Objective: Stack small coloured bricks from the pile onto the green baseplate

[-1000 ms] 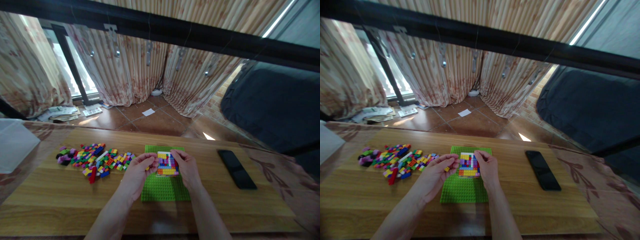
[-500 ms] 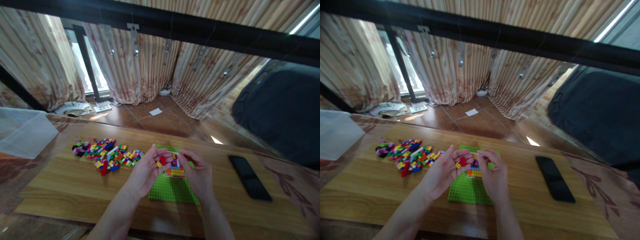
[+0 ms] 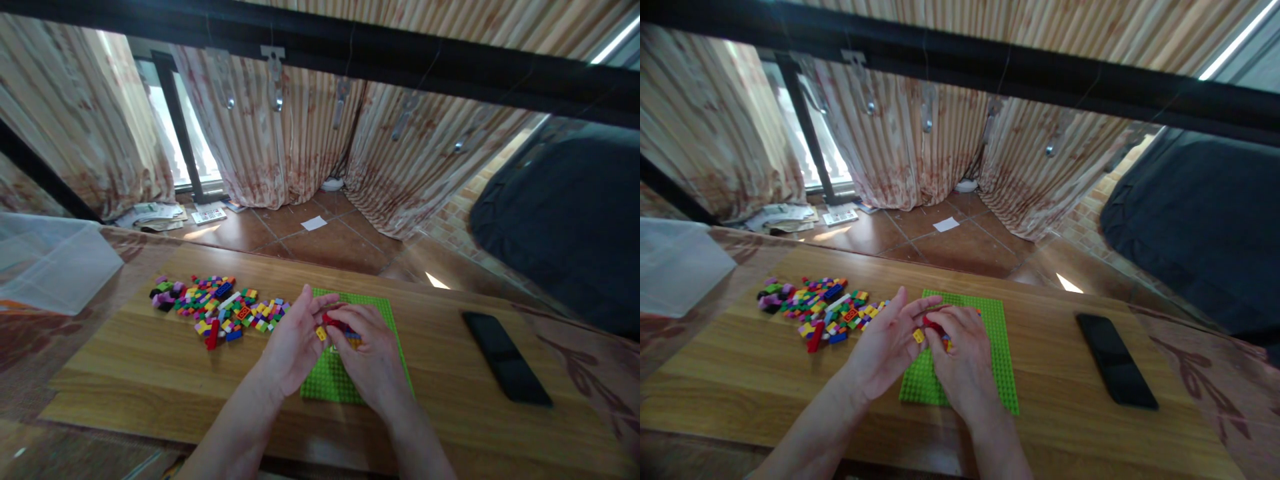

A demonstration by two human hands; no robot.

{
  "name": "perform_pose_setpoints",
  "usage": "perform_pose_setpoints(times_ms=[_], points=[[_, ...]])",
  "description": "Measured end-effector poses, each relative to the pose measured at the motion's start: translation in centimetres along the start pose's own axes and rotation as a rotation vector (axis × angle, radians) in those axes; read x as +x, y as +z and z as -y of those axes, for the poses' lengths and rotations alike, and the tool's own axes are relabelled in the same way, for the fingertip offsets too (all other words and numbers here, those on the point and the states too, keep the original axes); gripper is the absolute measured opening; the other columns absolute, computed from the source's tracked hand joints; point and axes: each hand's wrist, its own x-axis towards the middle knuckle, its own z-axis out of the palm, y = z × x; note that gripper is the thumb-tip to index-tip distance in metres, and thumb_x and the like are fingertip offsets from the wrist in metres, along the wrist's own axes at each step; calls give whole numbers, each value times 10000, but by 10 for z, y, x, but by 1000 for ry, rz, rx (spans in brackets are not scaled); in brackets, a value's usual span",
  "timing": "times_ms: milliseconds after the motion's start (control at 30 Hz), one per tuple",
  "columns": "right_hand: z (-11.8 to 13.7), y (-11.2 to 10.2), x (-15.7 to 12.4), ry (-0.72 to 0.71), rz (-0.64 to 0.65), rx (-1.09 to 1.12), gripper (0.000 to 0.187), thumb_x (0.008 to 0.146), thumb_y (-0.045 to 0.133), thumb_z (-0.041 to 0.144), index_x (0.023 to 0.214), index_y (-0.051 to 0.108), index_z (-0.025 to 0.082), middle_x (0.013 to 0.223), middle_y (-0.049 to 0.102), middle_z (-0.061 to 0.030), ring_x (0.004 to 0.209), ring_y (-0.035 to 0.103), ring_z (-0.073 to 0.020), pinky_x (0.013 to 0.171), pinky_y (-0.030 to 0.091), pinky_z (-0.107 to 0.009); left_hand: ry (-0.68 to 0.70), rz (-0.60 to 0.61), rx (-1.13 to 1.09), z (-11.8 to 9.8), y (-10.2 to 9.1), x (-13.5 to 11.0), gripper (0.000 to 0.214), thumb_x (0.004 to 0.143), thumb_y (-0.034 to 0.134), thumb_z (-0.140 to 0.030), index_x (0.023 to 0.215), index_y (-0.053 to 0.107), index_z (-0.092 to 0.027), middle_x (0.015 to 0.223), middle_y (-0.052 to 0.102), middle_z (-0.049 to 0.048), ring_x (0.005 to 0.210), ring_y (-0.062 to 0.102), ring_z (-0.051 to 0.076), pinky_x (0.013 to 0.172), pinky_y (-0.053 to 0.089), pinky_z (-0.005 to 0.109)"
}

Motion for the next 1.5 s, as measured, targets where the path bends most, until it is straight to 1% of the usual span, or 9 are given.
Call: perform_pose_setpoints(times_ms=[333, 533, 667, 733, 800, 967, 1067, 1267, 1500], points=[[-3, -5, -2, 65, -60, 93, 157, 917, 547, 181, 979, 681, 234, 971, 691, -32, 906, 635, -163, 801, 517, -308, 17, -9, -16, 1, 3, 0, 372, 960, 456, -373, 890, 695, -97, 904, 660, 98, 805, 616, 137, 795, 522, 244], [-2, -6, 0, 69, -80, 122, 179, 924, 524, 182, 966, 691, 230, 946, 693, -33, 879, 644, -154, 796, 519, -298, 55, -48, 6, 4, -1, 4, 334, 945, 496, -317, 837, 715, -89, 893, 676, 103, 868, 630, 150, 817, 534, 253], [0, -6, 0, 131, -110, 189, 174, 920, 538, 223, 962, 706, 233, 942, 703, -36, 884, 649, -161, 790, 518, -302, 132, -88, 90, 6, -6, 6, 108, 797, 686, -203, 809, 723, -102, 886, 701, 80, 850, 639, 143, 813, 526, 248], [0, -5, 0, 185, -118, 251, 167, 913, 550, 245, 948, 713, 237, 936, 707, -32, 879, 651, -162, 782, 517, -299, 170, -108, 195, 8, -7, 8, 128, 684, 764, -151, 800, 724, -110, 844, 707, 59, 780, 633, 126, 766, 512, 231], [0, -4, 0, 238, -136, 314, 154, 900, 569, 265, 923, 719, 238, 920, 709, -28, 864, 654, -163, 770, 519, -297, 183, -99, 308, 10, -8, 9, 182, 625, 795, -160, 786, 724, -113, 764, 694, 37, 680, 600, 103, 677, 481, 211], [-2, -1, 0, 335, -189, 425, 143, 867, 604, 299, 898, 727, 231, 905, 713, -27, 852, 658, -165, 762, 525, -295, 209, -62, 509, 11, -10, 10, 190, 639, 777, -258, 743, 708, -114, 538, 559, -30, 470, 392, 45, 472, 265, 195], [-4, 0, 0, 372, -180, 449, 153, 857, 614, 320, 892, 729, 225, 896, 712, -29, 827, 663, -168, 753, 530, -302, 213, -69, 536, 10, -10, 9, 226, 626, 783, -287, 748, 695, -118, 538, 542, -39, 457, 338, 40, 463, 204, 210], [-4, 1, -1, 413, -160, 471, 174, 858, 610, 346, 890, 722, 217, 880, 707, -34, 810, 658, -177, 754, 531, -324, 217, -73, 562, 9, -7, 7, 256, 624, 789, -309, 759, 685, -119, 559, 541, -39, 478, 334, 47, 478, 202, 223], [-2, -2, -1, 323, -82, 504, 164, 823, 648, 293, 957, 726, 238, 955, 693, -35, 871, 646, -172, 755, 535, -305, 219, -76, 472, 6, -10, 8, 268, 582, 829, -304, 720, 687, -125, 577, 552, -37, 490, 351, 42, 489, 209, 218]])
